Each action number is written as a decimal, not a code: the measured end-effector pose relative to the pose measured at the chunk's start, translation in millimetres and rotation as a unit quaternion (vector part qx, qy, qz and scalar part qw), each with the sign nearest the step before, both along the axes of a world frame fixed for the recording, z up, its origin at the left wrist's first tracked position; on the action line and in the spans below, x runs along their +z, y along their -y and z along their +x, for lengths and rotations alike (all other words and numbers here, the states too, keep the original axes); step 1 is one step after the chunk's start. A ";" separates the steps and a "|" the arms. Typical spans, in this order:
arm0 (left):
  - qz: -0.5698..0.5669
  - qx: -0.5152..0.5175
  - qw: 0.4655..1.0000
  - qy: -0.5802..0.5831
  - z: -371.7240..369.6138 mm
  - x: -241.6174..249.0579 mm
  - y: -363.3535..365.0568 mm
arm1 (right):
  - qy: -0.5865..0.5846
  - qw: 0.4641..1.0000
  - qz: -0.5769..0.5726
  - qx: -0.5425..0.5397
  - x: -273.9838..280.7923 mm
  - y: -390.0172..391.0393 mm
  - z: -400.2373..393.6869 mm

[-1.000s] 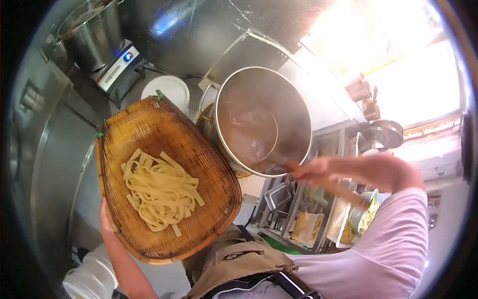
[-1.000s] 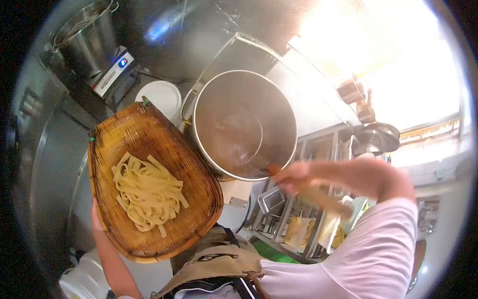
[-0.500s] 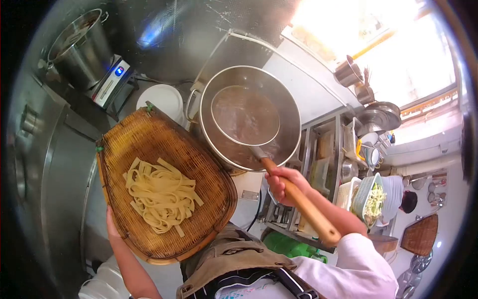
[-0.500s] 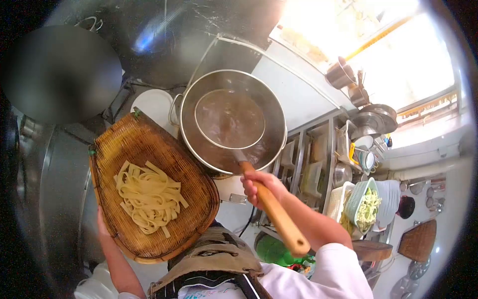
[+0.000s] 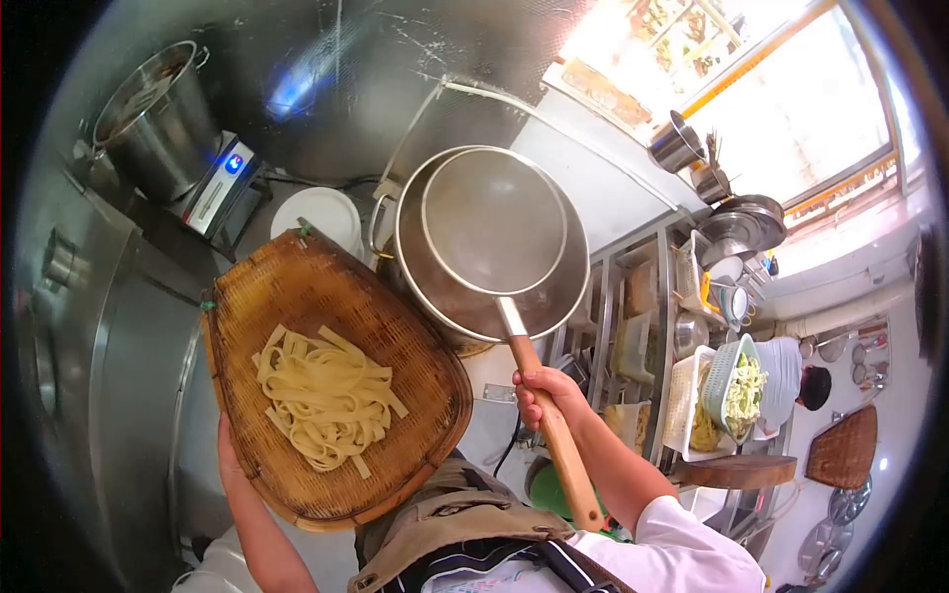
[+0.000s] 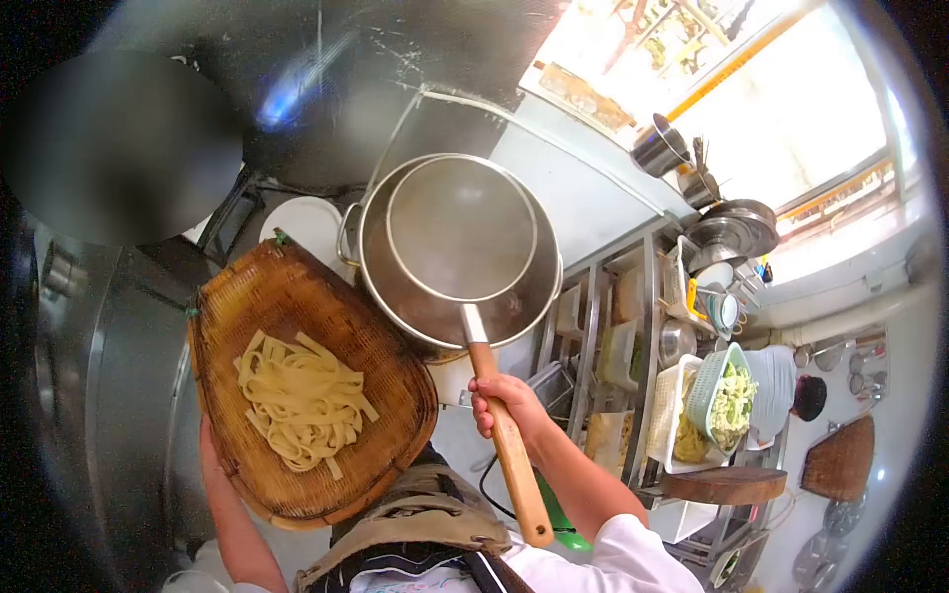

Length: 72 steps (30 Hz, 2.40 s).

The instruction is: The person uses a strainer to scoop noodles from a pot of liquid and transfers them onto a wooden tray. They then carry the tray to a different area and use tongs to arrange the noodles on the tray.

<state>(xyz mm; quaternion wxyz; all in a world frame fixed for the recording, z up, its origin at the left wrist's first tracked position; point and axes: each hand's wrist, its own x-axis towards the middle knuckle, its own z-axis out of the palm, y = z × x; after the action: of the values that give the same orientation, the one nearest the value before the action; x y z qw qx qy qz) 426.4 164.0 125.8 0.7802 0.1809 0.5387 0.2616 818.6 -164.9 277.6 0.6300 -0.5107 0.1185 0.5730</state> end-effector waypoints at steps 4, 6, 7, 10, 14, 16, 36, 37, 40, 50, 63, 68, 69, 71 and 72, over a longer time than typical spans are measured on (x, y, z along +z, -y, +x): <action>0.030 -0.010 0.999 0.040 0.4 -0.5 -0.5 | 0.007 1.000 -0.012 -0.015 -3.3 -5.6 -8.5; 0.072 -0.006 0.996 0.049 11.3 21.2 9.6 | -0.007 0.999 -0.021 -0.033 -12.5 -8.3 -1.7; 0.044 -0.008 0.998 0.051 5.4 9.1 2.4 | -0.049 0.997 -0.021 -0.049 -15.6 -8.9 -1.1; -0.005 -0.005 0.999 0.031 0.0 11.6 -5.3 | -0.040 0.995 -0.010 -0.090 -28.1 -10.4 -9.9; 0.010 -0.090 0.993 0.078 -39.7 -46.7 -24.6 | 0.193 0.976 -0.097 -0.006 -129.2 14.4 -23.6; 0.011 -0.122 0.990 0.068 -35.2 -38.7 -26.8 | 0.280 0.946 -0.126 0.104 -140.0 -5.9 -45.3; -0.036 -0.139 0.965 0.219 -46.6 -75.2 -28.9 | 0.082 0.994 0.064 0.041 -188.6 -38.8 -31.3; -0.025 -0.149 0.960 0.235 -45.6 -78.6 -27.3 | 0.093 0.994 0.061 0.024 -196.5 -33.9 -30.8; 0.011 -0.154 0.952 0.265 -45.4 -86.2 -21.9 | 0.089 0.987 0.126 0.044 -215.4 -28.2 -24.9; 0.112 -0.105 0.983 0.104 -51.1 -51.6 0.8 | 0.285 0.945 0.105 0.118 -237.9 -26.8 47.5; -0.006 0.250 0.963 0.103 -122.9 8.6 201.0 | -0.023 0.882 0.223 0.415 -218.8 -172.2 24.5; -0.006 0.378 0.925 0.036 -225.6 -28.5 363.8 | -0.091 0.820 0.025 0.564 -329.9 -182.4 -71.8; -0.004 0.400 0.915 0.045 -254.5 -56.1 408.7 | -0.119 0.806 0.032 0.579 -321.1 -171.1 -112.7; -0.013 0.460 0.887 0.037 -279.8 -28.3 474.5 | -0.177 0.773 0.041 0.607 -265.0 -130.7 -224.2; -0.020 0.479 0.877 0.026 -292.7 -19.6 507.5 | -0.196 0.757 0.031 0.623 -258.1 -113.7 -259.8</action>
<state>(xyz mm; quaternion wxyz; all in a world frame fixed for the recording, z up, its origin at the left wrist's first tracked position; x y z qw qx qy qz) 133.7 -343.5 106.1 0.5768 -0.1220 0.5444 0.5967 558.9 -51.2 19.5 0.1120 -0.3284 -0.1223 0.9299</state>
